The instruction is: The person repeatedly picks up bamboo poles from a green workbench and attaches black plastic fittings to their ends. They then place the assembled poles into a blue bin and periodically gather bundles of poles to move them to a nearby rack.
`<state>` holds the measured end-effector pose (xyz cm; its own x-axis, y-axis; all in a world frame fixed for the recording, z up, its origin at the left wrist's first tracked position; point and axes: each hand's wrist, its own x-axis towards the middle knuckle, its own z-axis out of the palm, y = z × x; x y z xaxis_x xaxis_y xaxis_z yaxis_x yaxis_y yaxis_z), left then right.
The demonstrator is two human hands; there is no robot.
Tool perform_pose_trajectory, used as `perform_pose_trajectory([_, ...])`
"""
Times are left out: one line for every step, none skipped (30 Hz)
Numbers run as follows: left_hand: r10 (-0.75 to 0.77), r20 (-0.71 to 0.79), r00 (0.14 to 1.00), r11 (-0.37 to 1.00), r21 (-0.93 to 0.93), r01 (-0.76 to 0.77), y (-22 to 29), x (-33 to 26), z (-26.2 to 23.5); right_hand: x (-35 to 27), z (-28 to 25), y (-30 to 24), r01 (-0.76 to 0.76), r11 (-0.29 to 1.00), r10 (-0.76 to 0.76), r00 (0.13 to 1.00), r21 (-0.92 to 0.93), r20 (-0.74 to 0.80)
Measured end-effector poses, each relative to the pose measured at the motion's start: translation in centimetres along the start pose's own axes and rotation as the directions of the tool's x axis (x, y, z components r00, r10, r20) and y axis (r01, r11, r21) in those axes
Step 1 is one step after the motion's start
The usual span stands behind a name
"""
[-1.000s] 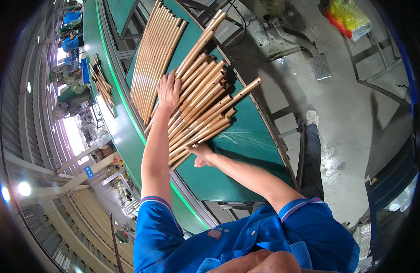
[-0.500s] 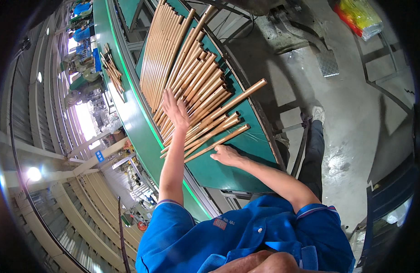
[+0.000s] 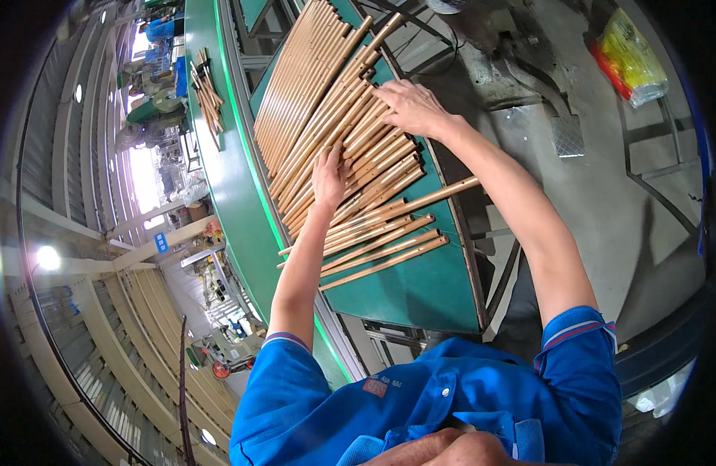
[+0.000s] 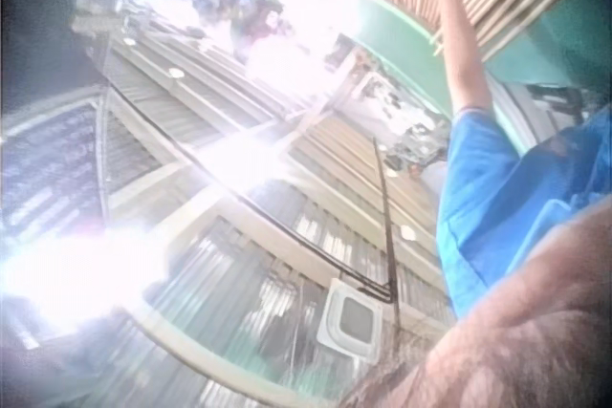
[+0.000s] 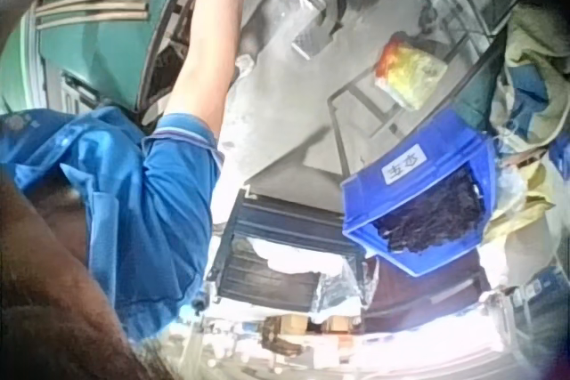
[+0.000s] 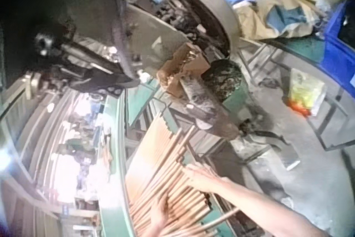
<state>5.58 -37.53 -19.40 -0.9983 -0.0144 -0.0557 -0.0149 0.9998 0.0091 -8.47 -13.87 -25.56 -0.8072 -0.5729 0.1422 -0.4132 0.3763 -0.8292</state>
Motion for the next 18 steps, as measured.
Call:
perform_pose_trajectory([-0.003, 0.029, 1.000, 1.000, -0.016, 0.003, -0.5, 0.2, 0.0, 0.5, -0.1, 0.2, 0.005, 1.000, -0.005, 0.999, -0.012, 0.052])
perform_pose_trajectory([-0.002, 0.058, 0.998, 0.999, -0.032, 0.004, -0.9, 0.4, -0.1, 0.9, -0.1, 0.3, 0.010, 1.000, -0.008, 0.995, -0.024, 0.102])
perform_pose_trajectory([-0.018, 0.073, 0.997, 0.994, -0.106, 0.026, -0.5, 0.8, -0.7, 1.0, -0.5, 0.0, -0.014, 0.999, 0.019, 0.993, -0.044, 0.117])
perform_pose_trajectory([-0.019, 0.125, 0.992, 0.993, -0.116, 0.034, -0.6, 1.1, -1.1, 1.2, -0.5, -0.1, 0.002, 0.999, 0.005, 0.992, -0.053, 0.127])
perform_pose_trajectory([0.015, 0.148, 0.989, 0.993, -0.114, 0.002, -0.5, 1.5, -1.7, 1.2, -0.5, -0.3, 0.017, 0.998, -0.009, 0.991, -0.063, 0.135])
perform_pose_trajectory([0.049, 0.169, 0.984, 0.993, -0.114, -0.029, -0.4, 1.7, -2.0, 1.3, -0.8, -0.5, 0.034, 0.997, -0.023, 0.989, -0.075, 0.144])
perform_pose_trajectory([0.120, 0.135, 0.984, 0.990, -0.093, -0.108, -1.2, 1.8, -1.5, 0.9, -0.9, -1.0, 0.058, 0.998, -0.058, 0.996, 0.010, 0.074])
perform_pose_trajectory([0.084, 0.159, 0.984, 0.994, -0.080, -0.072, -1.6, 1.8, -1.7, 0.7, -1.0, -1.4, 0.094, 0.991, -0.100, 0.993, 0.091, 0.060])
perform_pose_trajectory([0.053, 0.188, 0.981, 0.997, -0.073, -0.040, -1.5, 1.9, -1.9, 0.4, -1.6, -1.9, 0.120, 0.978, -0.129, 0.991, 0.169, 0.046])
perform_pose_trajectory([0.022, 0.217, 0.976, 0.998, -0.064, -0.008, -1.4, 1.9, -2.2, 0.0, -2.0, -2.2, 0.146, 0.958, -0.158, 0.987, 0.246, 0.029])
perform_pose_trajectory([-0.037, 0.194, 0.980, 0.999, -0.004, 0.038, -1.4, 1.1, -2.9, -0.3, -1.9, -2.3, 0.175, 0.925, -0.188, 0.982, 0.337, 0.007])
perform_pose_trajectory([-0.092, 0.169, 0.981, 0.995, 0.055, 0.084, -0.6, 0.3, -4.9, -1.1, -3.2, -2.7, 0.109, 0.865, -0.110, 0.994, 0.489, -0.027])
perform_pose_trajectory([-0.272, 0.157, 0.949, 0.934, -0.192, 0.300, -0.2, -1.1, -7.5, -2.3, -5.1, -3.5, 0.052, 0.776, -0.030, 0.998, 0.629, -0.046])
perform_pose_trajectory([-0.318, 0.105, 0.942, 0.919, -0.210, 0.333, -5.2, -4.0, -8.6, -3.3, -6.2, -4.0, 0.007, 0.652, 0.043, 0.998, 0.758, -0.046])
perform_pose_trajectory([-0.324, -0.100, 0.941, 0.847, -0.473, 0.242, -8.3, -6.9, -10.8, -4.4, -6.6, -2.6, -0.017, 0.681, 0.128, 0.987, 0.732, -0.097])
perform_pose_trajectory([-0.403, -0.194, 0.894, 0.734, -0.652, 0.189, -6.7, -7.2, -15.5, -5.1, -7.3, 0.0, -0.039, 0.714, 0.220, 0.961, 0.699, -0.170])
perform_pose_trajectory([-0.307, -0.395, 0.866, 0.837, -0.545, 0.048, -7.2, -8.4, -19.7, -5.6, -7.1, 1.8, -0.113, 0.763, 0.302, 0.933, 0.636, -0.196])
perform_pose_trajectory([-0.486, -0.468, 0.738, 0.755, -0.650, 0.085, -5.9, -10.0, -23.0, -5.7, -6.1, 3.7, -0.107, 0.807, 0.268, 0.942, 0.581, -0.200])
